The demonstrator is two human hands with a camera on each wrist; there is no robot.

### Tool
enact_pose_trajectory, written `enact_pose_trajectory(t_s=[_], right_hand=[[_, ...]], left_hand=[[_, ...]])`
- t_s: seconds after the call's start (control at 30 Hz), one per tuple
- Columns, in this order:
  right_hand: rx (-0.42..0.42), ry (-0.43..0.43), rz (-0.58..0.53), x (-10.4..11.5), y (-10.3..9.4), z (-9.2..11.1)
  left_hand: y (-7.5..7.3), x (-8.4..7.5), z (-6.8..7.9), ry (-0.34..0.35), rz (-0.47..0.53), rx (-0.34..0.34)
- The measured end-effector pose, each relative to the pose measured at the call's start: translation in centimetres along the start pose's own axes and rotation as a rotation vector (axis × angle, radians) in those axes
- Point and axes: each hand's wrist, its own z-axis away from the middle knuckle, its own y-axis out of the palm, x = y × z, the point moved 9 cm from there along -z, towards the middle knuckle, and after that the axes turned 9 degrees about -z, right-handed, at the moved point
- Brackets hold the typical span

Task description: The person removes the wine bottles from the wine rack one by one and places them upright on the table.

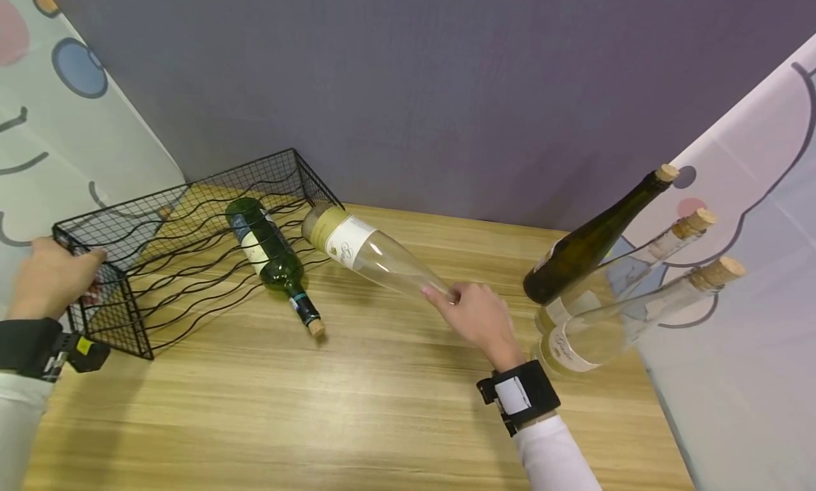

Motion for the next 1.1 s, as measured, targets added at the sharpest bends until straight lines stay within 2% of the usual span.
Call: enact_pose_trajectory(t_s=[0.53, 0.83, 1.1], right_hand=[[-0.026, -0.026, -0.037, 2.4, -0.8, -0.3], [-0.058, -0.016, -0.058, 2.3, -1.6, -0.6], [-0.084, 0.004, -0.045, 1.8, -2.3, -1.0]], left_hand=[[0.3, 0.2, -0.1, -0.023, 0.007, 0.017], [0.0, 0.1, 0.0, -0.005, 0.002, 0.01], [0.1, 0.2, 0.1, -0.018, 0.008, 0.026]])
